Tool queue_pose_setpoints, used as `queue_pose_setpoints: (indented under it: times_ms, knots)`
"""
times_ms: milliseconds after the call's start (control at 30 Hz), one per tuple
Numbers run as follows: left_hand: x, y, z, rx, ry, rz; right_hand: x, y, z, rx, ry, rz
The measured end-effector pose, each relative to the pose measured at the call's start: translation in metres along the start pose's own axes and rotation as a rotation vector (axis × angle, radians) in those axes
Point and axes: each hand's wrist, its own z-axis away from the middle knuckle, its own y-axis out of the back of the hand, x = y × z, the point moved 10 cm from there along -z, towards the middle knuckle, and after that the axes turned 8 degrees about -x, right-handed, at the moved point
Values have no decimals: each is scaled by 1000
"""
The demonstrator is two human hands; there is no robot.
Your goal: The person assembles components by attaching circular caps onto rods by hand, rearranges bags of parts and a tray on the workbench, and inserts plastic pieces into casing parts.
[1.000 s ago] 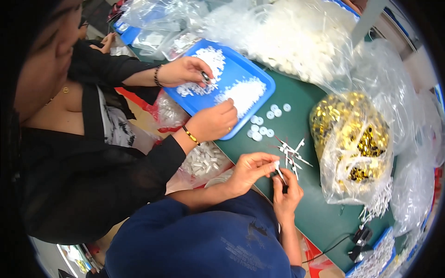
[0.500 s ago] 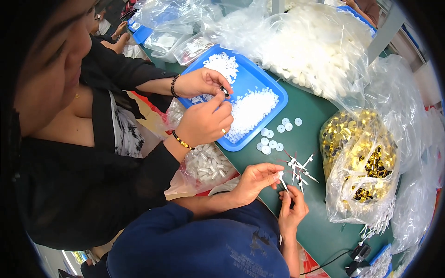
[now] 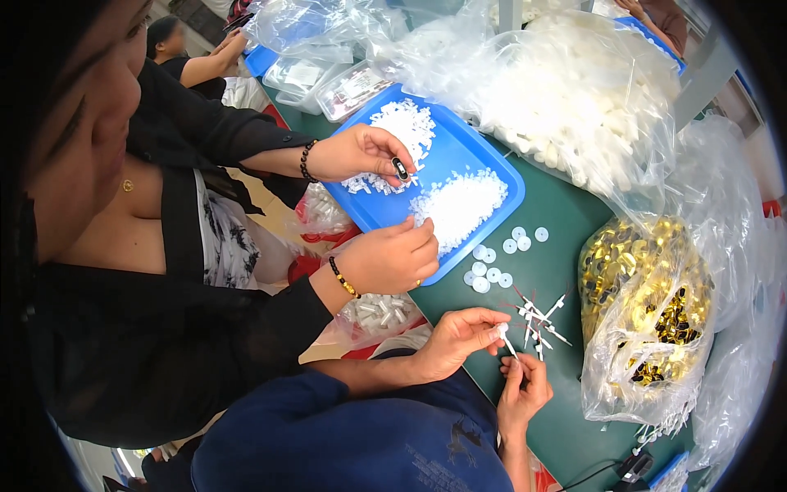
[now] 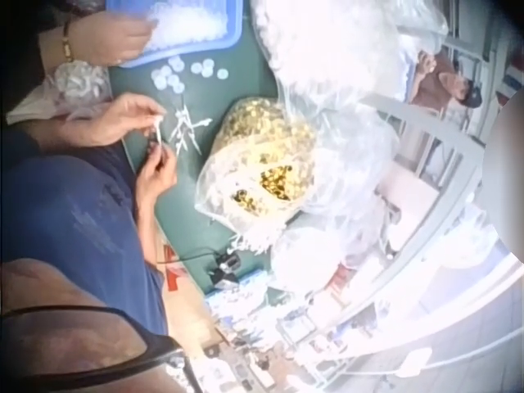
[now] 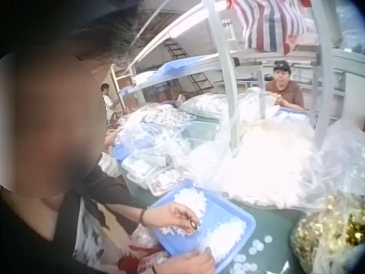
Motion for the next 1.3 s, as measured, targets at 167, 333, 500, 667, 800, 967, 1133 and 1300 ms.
queue_pose_setpoints:
  times_ms: [167, 333, 500, 667, 800, 967, 1133, 1300]
  knots:
    - [-4, 1, -1, -10, 14, 26, 2, 3, -1, 44, 2, -22]
    - [-5, -3, 0, -41, 101, 66, 3, 2, -1, 13, 6, 10]
    - [-2, -5, -1, -30, 81, 49, 3, 1, -2, 7, -14, -20]
    - [-2, -4, -3, -31, 69, 70, 3, 0, -2, -8, -9, -4]
    - [-1, -4, -3, -35, 66, 87, 2, 0, -3, -9, -10, -4]
    - [0, -4, -3, -39, 60, 93, 3, 2, -3, 12, -13, -3]
    - [-2, -5, -2, -56, 79, 75, 1, 1, -2, 7, -22, 9]
    - [-2, -4, -2, -53, 82, 61, 5, 1, -1, 13, -33, -3]
